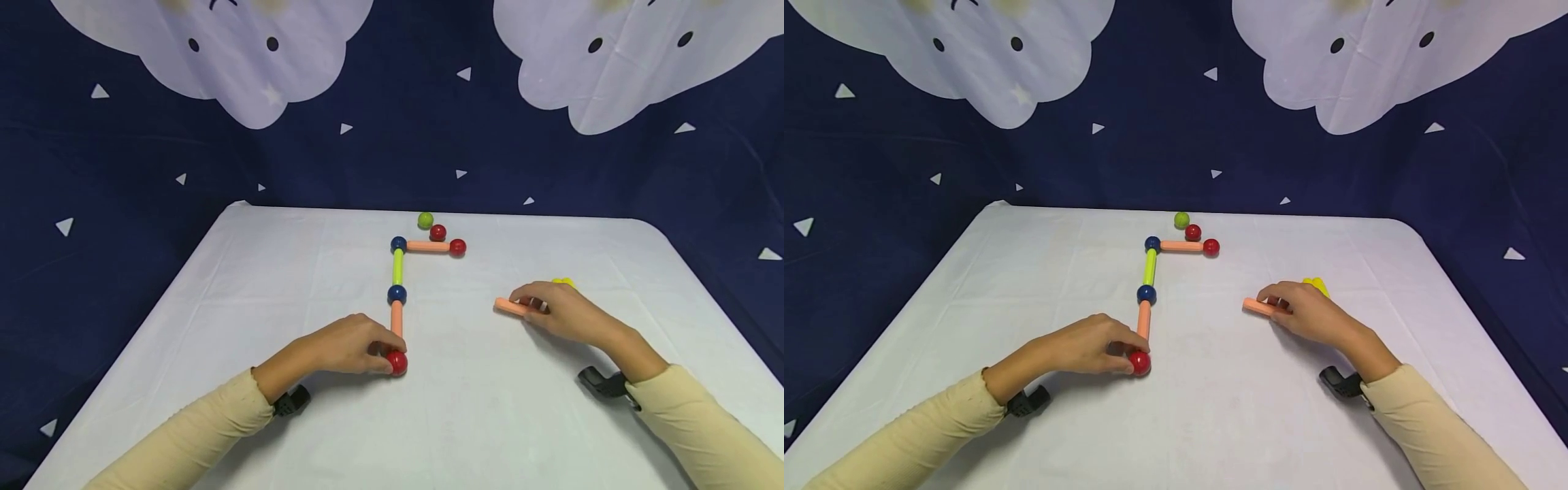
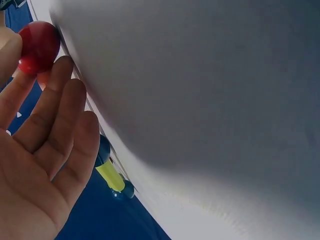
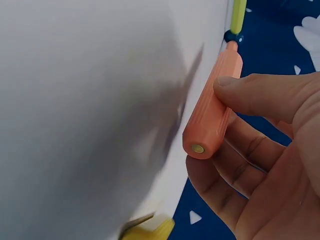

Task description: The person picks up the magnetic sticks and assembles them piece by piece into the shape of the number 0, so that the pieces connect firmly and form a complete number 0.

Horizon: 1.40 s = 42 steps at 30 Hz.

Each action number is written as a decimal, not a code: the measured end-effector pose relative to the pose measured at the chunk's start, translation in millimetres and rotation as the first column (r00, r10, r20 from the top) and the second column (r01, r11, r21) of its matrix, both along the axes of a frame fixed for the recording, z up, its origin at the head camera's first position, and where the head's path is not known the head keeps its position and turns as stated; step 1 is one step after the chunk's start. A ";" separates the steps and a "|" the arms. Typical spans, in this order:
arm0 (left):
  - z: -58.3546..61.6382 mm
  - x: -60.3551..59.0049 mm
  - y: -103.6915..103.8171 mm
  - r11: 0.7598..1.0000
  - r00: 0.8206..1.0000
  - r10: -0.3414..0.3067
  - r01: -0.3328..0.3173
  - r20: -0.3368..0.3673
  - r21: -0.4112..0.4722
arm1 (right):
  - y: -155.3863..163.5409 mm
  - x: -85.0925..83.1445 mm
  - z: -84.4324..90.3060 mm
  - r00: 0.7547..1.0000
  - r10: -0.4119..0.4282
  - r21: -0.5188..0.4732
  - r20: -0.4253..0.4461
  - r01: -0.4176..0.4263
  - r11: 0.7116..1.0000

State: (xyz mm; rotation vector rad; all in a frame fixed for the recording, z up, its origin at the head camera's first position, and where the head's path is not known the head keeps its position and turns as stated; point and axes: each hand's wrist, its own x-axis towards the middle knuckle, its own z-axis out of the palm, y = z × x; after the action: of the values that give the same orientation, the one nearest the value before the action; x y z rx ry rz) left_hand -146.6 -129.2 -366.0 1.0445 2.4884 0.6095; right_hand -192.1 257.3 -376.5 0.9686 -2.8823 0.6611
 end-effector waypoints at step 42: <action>0.5 2.8 -2.9 0.999 0.998 0.027 -0.029 0.048 0.039 | -116.0 37.6 3.4 0.897 0.384 -0.049 0.221 -0.383 0.922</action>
State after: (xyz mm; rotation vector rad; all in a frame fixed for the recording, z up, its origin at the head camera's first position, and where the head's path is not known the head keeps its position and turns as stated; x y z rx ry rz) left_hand -143.9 -132.1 -365.5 0.9987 2.4629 0.6863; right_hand -154.5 141.3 -373.1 1.5853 -2.8927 0.8492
